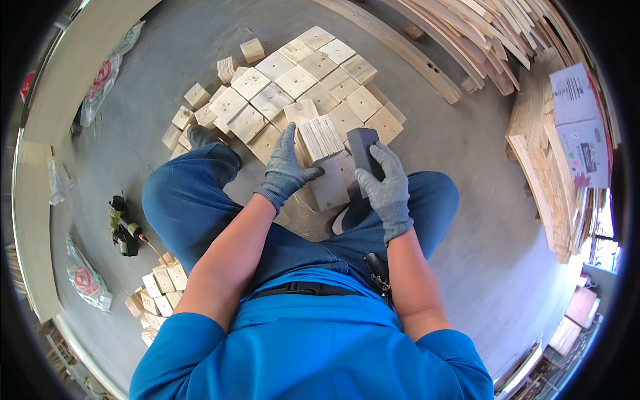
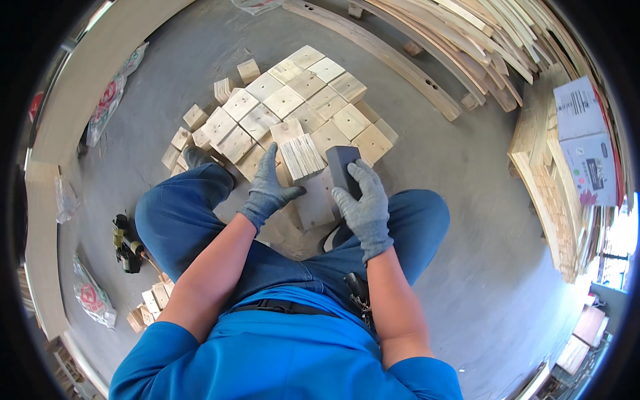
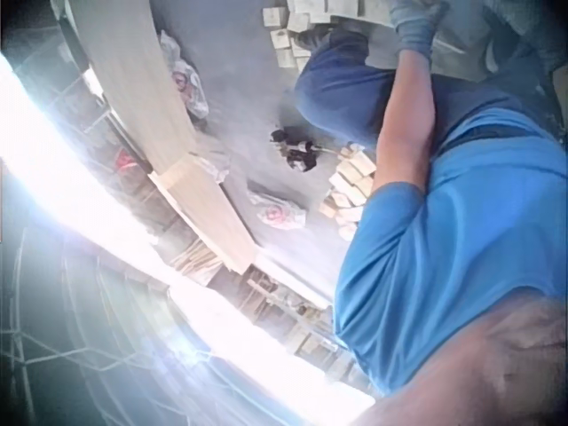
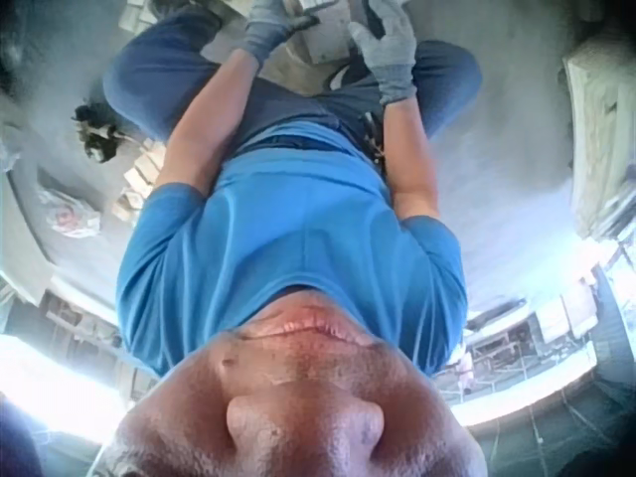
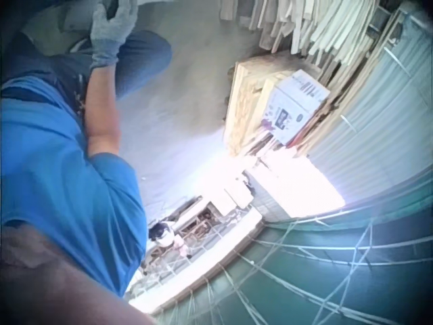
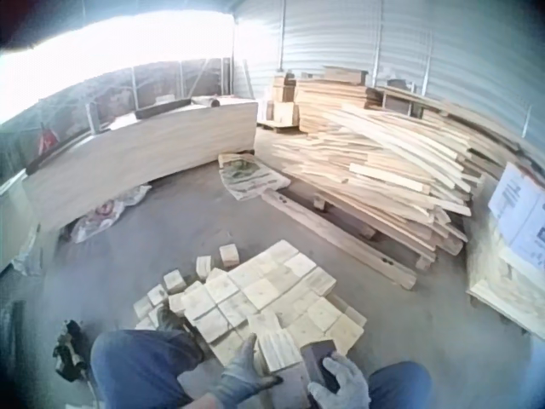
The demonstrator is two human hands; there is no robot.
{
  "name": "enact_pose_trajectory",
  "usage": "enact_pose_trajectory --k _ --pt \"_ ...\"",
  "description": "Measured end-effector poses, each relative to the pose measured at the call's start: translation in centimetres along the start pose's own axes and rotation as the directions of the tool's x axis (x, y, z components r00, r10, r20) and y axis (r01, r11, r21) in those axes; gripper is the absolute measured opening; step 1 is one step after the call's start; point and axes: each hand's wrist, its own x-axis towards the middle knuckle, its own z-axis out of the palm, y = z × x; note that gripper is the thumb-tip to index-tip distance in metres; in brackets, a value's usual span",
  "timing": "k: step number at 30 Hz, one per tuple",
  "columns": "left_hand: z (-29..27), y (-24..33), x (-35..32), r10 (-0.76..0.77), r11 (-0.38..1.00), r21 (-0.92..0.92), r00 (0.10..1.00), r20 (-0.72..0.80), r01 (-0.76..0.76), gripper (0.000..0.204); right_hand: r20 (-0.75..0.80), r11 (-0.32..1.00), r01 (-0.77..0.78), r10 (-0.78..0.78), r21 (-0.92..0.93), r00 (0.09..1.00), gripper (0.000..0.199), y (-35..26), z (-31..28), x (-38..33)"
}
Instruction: The person sits on the floor and sands small wooden blocks one by one using a sanding block. They pick up each block, rub the surfaces with the sanding block, and place the finished pieces into a separate pile.
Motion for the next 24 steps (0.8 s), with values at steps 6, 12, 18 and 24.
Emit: enact_pose_trajectory --k 6,12,18,24 --pt "1.5 -1.3 0.6 0.037 0.985 -0.167 0.998 -0.052 -0.045 0.139 0.22 0.899 0.286 -0.222 -0.331 0.95 0.062 -3.9 1.4 -0.8" --pt "0.7 0.1 1.0 -0.025 0.99 -0.138 1.0 0.005 0.026 0.125 0.299 0.798 0.364 -0.241 -0.48 0.923 0.059 -3.7 3.5 0.9" --pt "0.4 -0.4 0.8 -0.015 0.989 -0.147 1.0 0.003 0.015 0.115 0.268 0.796 0.329 -0.216 -0.508 0.939 0.058 -3.7 7.4 8.1" --pt "0.7 -0.4 0.7 0.004 0.99 -0.144 0.999 -0.033 -0.009 0.114 0.265 0.828 0.299 -0.19 -0.474 0.945 0.058 -3.3 8.4 9.6"
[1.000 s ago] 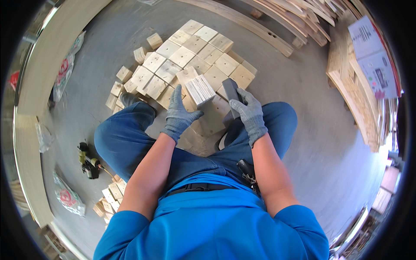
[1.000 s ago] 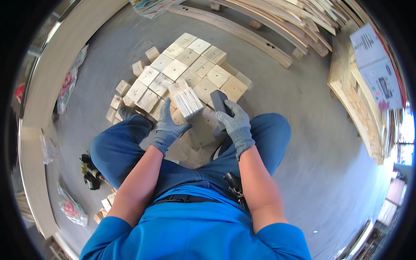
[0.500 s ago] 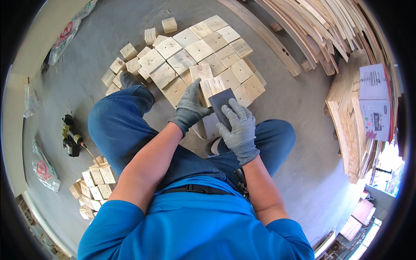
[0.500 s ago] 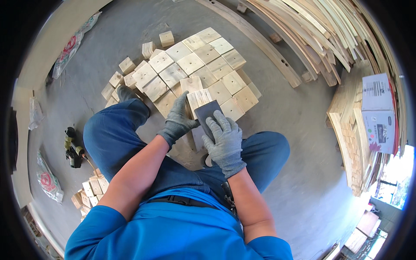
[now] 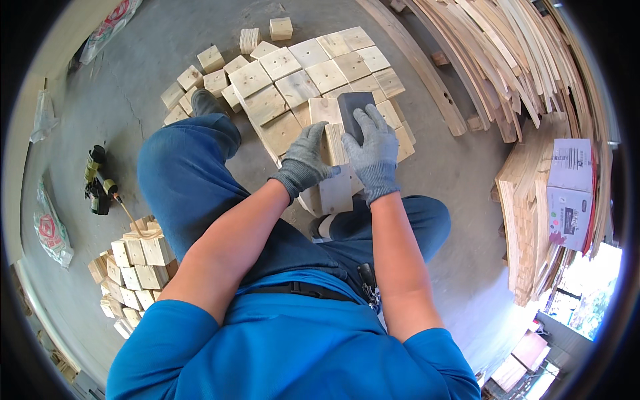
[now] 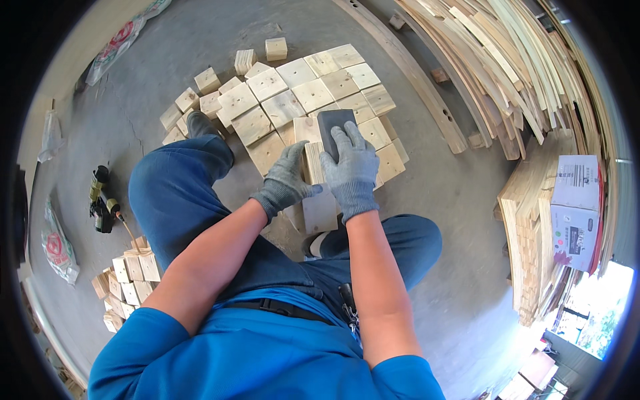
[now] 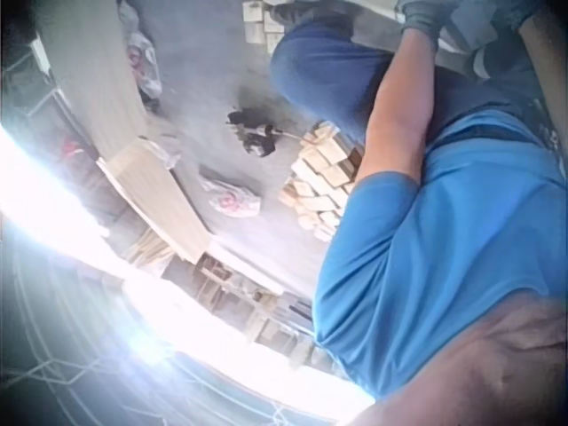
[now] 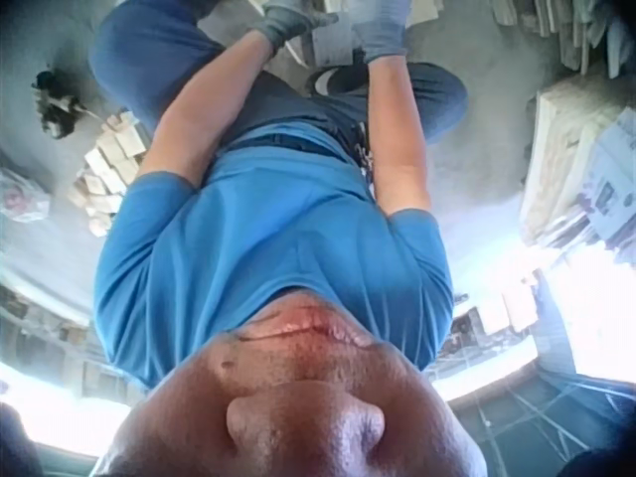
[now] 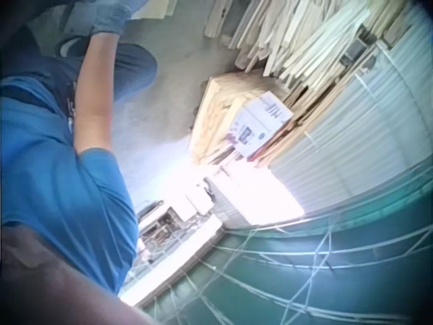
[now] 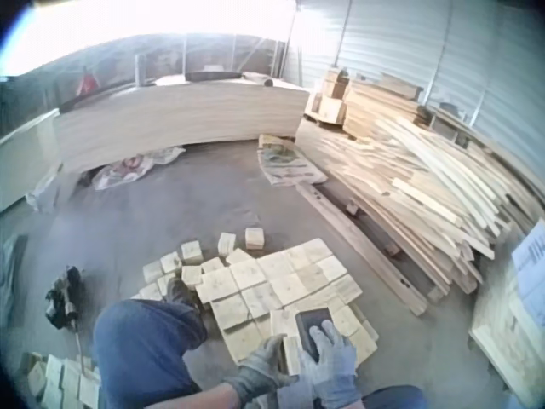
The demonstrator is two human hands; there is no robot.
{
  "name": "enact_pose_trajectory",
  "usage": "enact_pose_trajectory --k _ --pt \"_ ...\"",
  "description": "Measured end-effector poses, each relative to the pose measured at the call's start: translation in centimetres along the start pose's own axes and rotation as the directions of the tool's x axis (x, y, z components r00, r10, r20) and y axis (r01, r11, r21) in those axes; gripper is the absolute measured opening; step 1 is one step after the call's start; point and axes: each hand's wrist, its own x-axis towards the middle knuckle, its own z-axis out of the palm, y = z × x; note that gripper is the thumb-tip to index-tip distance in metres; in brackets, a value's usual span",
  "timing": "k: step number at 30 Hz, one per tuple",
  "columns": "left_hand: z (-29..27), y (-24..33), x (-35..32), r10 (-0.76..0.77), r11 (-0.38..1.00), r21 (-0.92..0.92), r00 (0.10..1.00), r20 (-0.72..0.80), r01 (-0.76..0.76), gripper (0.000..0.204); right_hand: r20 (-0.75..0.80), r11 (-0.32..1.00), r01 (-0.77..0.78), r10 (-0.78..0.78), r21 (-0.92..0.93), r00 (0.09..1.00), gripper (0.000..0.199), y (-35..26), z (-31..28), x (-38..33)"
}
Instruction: The person sits on the floor and sands small wooden blocks one by one using a sanding block. They pick up each block, rub the surfaces with the sanding block, and place the finished pieces into a separate pile.
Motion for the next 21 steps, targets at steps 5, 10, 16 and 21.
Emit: enact_pose_trajectory --k 5,10,16,21 --pt "-0.3 0.3 0.1 -0.002 1.0 0.001 0.999 0.036 0.002 0.116 0.034 0.998 0.034 -0.032 -0.052 0.999 0.06 -1.1 -2.3 -6.2" --pt "-0.2 0.1 -0.1 -0.026 1.0 0.017 0.999 0.024 0.026 0.114 0.052 0.993 0.119 -0.119 0.0 0.992 0.064 -0.8 -3.8 -11.6" --pt "-0.4 0.7 0.0 -0.06 0.998 0.012 0.997 0.05 0.06 0.114 0.058 0.992 0.124 -0.123 -0.018 0.991 0.06 -1.3 -3.1 -8.6" --pt "0.1 -0.4 0.0 0.022 1.0 0.002 1.0 -0.018 -0.022 0.114 0.027 0.995 0.097 -0.096 -0.035 0.995 0.059 -1.7 0.0 -1.1"
